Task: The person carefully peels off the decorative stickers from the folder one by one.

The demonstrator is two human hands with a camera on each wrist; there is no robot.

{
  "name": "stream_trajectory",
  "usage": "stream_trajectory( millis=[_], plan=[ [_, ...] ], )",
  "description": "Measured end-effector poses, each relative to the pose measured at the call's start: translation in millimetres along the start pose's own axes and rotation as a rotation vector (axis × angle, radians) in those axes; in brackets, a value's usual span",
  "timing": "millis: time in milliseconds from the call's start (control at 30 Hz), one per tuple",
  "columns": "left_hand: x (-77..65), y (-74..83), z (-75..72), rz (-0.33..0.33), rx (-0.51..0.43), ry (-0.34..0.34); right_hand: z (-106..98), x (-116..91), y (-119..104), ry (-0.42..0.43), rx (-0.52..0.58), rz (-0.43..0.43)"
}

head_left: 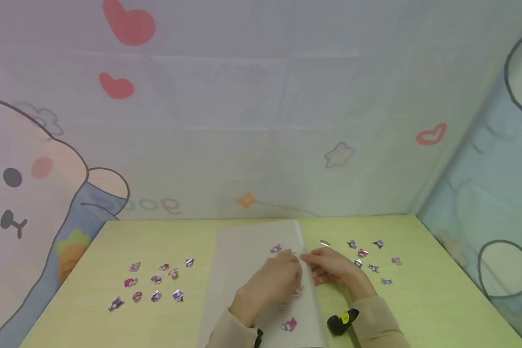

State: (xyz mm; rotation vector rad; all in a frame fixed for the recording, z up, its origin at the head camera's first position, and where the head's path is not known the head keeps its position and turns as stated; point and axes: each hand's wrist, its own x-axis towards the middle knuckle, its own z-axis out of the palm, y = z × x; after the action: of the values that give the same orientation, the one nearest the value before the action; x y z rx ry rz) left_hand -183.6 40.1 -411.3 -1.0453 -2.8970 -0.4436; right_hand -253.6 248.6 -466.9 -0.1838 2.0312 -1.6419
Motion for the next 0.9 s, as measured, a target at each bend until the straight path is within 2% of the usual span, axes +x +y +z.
stream_trajectory(
  millis=[100, 200, 300, 433, 567, 733, 900],
  plan=[
    [-6.1, -8.6, -7.3, -0.025, -0.084, 0.001, 3.8, 0.7, -1.0, -0.005, -0.003, -0.005],
    [-16.0, -26.2, -15.1, -0.064, -0.123, -0.003, 7.1, 2.8, -1.4, -0.018, -0.001, -0.009],
    [-23.8, -53.6, -24.5, -0.106, -0.146, -0.014, 7.4, 4.9, -1.9, -0.016, 0.007, -0.008],
    [-30.3, -100.6, -39.1, -0.17, -0.186, -0.034, 7.3, 4.9, -2.0, 0.006, -0.001, -0.009],
    [-39.5, -145.3, -55.1, -0.264, -0.151, -0.029, 9.7, 2.3, 0.0, 0.01, -0.016, 0.004],
    [-66.5, -192.8, -73.7, -0.409, -0.078, -0.034, 16.6, 1.5, 5.8, -0.004, 0.005, -0.001],
    [-92.3, -227.2, -78.2, -0.572, -0.014, -0.047, 19.3, -0.2, 9.7, -0.001, 0.015, 0.006]
  ],
)
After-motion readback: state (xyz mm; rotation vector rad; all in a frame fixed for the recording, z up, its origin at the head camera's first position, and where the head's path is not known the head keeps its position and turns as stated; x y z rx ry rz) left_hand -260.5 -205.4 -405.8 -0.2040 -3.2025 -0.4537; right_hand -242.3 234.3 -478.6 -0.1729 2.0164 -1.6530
